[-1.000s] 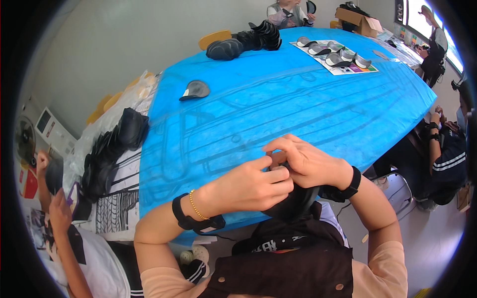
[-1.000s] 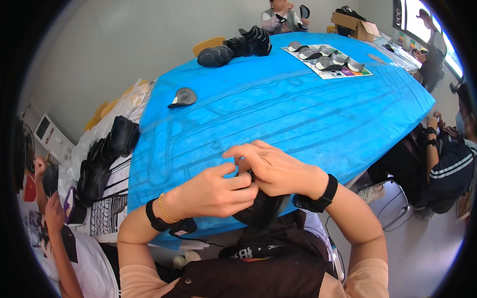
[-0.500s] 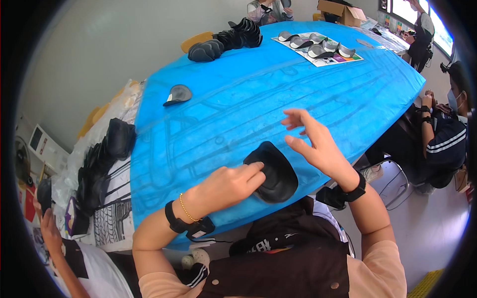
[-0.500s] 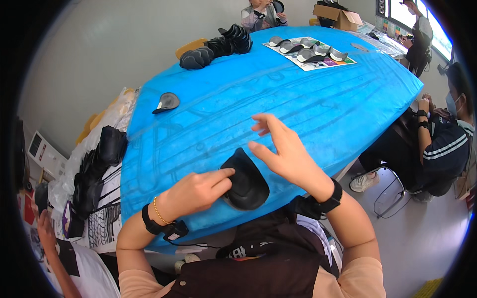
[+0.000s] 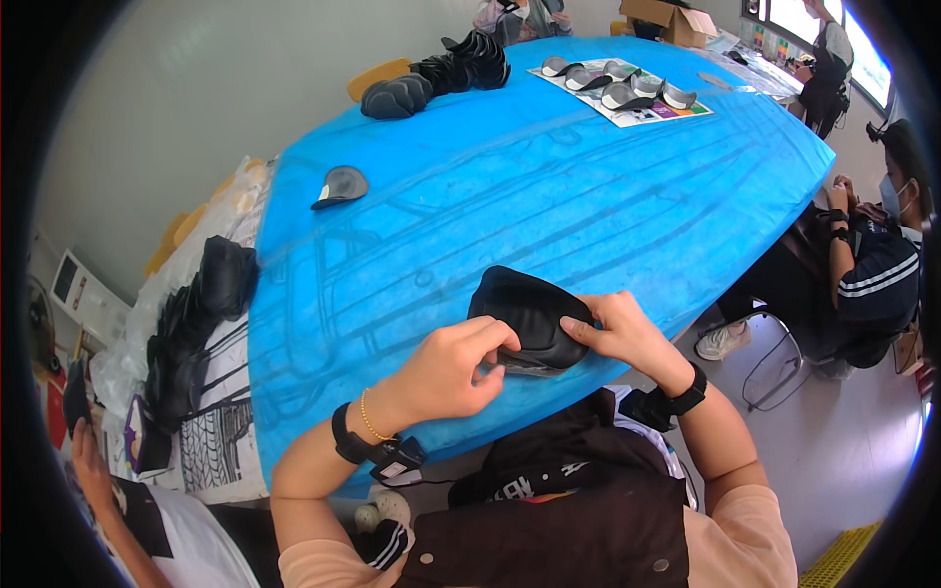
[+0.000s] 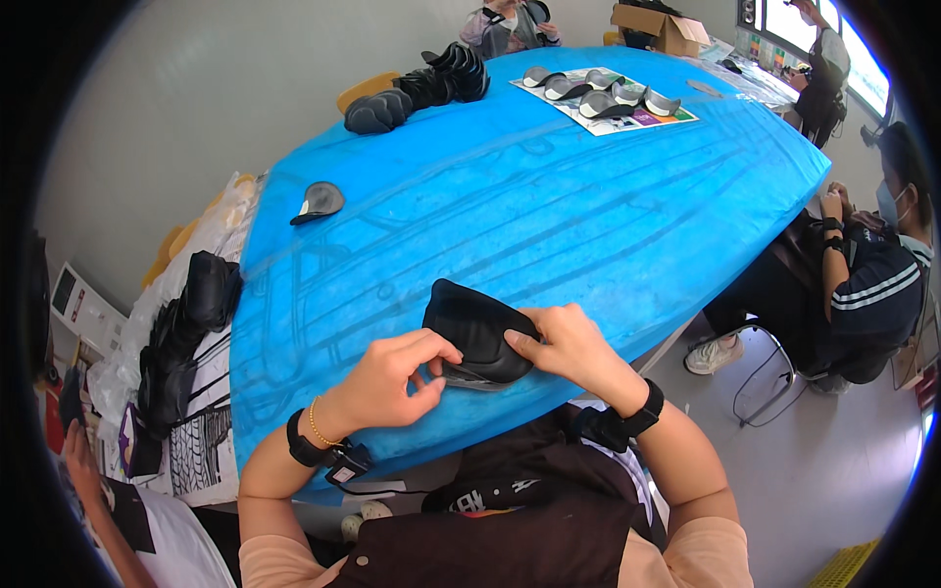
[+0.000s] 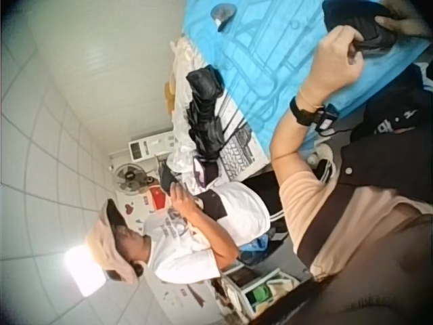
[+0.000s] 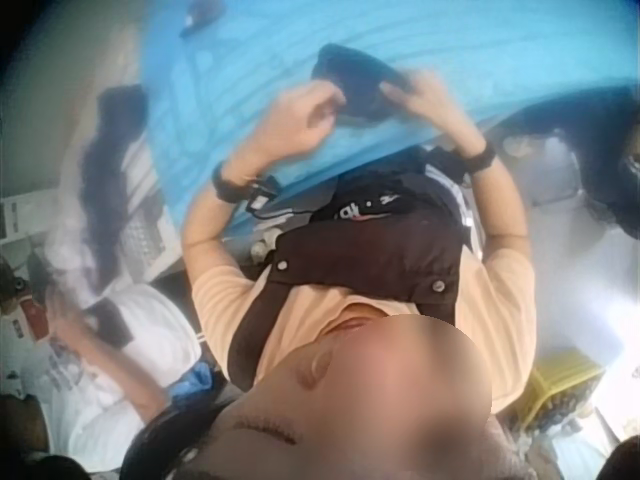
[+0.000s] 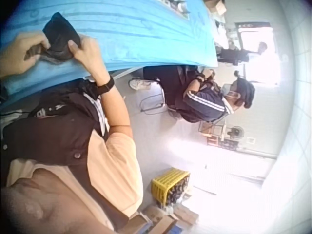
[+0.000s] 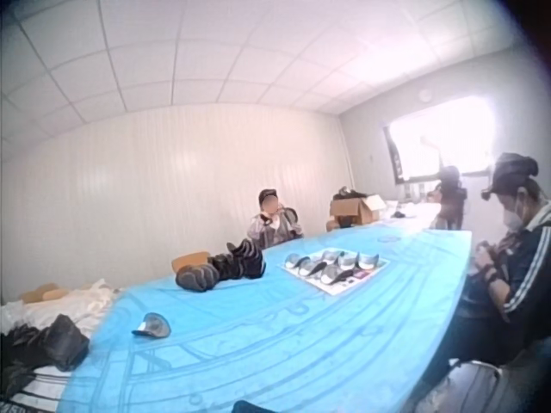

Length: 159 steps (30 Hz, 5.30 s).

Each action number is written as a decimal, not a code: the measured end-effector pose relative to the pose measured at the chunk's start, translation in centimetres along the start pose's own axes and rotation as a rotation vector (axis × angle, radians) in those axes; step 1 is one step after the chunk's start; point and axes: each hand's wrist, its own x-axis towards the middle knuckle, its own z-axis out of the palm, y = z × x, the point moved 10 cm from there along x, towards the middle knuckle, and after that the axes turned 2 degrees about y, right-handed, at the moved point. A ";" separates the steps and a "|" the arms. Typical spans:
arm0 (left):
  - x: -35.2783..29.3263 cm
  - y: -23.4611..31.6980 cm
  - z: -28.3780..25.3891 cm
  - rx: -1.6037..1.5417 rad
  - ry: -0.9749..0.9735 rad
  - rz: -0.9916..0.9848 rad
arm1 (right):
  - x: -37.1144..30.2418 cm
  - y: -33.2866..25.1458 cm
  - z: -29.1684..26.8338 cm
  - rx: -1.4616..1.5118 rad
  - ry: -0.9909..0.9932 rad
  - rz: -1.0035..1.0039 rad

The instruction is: Inspecting and assembling black leather shoe components at a factory workstation.

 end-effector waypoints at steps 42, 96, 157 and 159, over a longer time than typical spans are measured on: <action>-0.2 0.0 -0.9 0.128 0.317 0.378 | -0.3 -6.0 0.5 -0.626 0.062 -0.356; -0.9 -7.1 4.9 -0.756 0.068 -0.368 | -3.5 0.7 -0.9 -0.169 0.000 -0.144; 2.4 -0.2 5.7 -0.199 -0.247 -0.019 | -5.6 -0.9 -1.4 -0.292 0.383 -0.335; 2.5 0.0 5.8 -0.129 -0.255 -0.026 | -5.6 -0.5 -1.5 -0.277 0.386 -0.341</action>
